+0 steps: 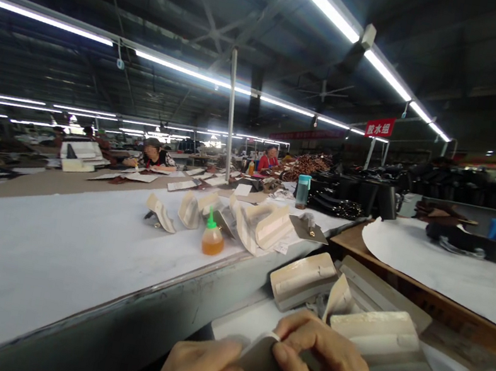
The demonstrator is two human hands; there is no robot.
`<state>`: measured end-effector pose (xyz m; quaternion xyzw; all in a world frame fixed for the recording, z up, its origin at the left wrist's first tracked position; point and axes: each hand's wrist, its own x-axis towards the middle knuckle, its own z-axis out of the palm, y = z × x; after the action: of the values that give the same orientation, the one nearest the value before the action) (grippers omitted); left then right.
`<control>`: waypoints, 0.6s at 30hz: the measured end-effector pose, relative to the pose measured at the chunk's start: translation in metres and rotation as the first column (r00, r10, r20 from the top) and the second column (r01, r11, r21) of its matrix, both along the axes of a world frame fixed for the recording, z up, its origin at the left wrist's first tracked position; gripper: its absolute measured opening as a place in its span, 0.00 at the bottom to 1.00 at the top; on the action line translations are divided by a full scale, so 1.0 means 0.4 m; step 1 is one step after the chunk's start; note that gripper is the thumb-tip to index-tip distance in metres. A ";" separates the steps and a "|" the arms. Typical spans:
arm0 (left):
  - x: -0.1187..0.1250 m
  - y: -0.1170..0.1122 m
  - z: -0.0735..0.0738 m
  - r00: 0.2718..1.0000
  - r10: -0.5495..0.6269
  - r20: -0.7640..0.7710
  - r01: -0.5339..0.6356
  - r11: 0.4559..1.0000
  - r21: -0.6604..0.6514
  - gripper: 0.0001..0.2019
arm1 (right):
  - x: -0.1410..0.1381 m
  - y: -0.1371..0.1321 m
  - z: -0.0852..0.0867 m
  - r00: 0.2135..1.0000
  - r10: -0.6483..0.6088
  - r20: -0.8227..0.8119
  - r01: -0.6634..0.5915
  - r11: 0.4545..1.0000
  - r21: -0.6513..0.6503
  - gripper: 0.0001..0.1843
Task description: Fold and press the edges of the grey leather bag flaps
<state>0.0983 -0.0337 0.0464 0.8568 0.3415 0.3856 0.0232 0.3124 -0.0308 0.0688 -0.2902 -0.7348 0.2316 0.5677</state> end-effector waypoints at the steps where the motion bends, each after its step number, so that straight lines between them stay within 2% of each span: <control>1: 0.006 0.000 0.000 1.000 0.005 0.017 -0.004 1.000 -0.023 0.16 | -0.002 0.000 -0.002 1.000 -0.008 0.018 0.007 1.000 0.030 0.10; 5: 0.039 0.003 -0.003 0.992 -0.003 0.130 0.014 0.996 -0.085 0.10 | -0.012 -0.003 -0.011 0.998 0.005 0.059 -0.011 0.994 0.106 0.09; 7: 0.054 0.004 -0.006 0.986 -0.002 0.165 0.014 0.997 -0.073 0.10 | -0.014 -0.002 -0.013 0.998 0.024 0.052 -0.028 0.996 0.084 0.09; 11: 0.062 -0.005 -0.003 0.980 0.058 0.191 -0.035 0.992 -0.121 0.12 | -0.013 0.007 -0.010 0.993 0.119 0.016 -0.115 0.979 -0.170 0.14; 14: 0.052 -0.016 0.008 0.973 0.089 0.213 -0.047 0.980 -0.191 0.13 | -0.012 0.014 -0.007 0.981 0.117 -0.158 -0.164 0.929 -0.333 0.19; 16: 0.043 -0.016 0.010 0.969 0.092 0.229 -0.037 0.972 -0.231 0.13 | -0.009 0.018 -0.007 0.953 0.057 -0.299 -0.174 0.908 -0.381 0.18; 18: 0.036 -0.006 0.001 0.967 0.091 0.236 -0.033 0.970 -0.240 0.14 | -0.002 0.022 -0.009 0.961 0.036 -0.274 -0.129 0.935 -0.330 0.14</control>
<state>0.1129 -0.0360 0.0467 0.7826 0.4059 0.4463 0.1538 0.3115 -0.0219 0.0651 -0.3204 -0.6124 0.4170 0.5902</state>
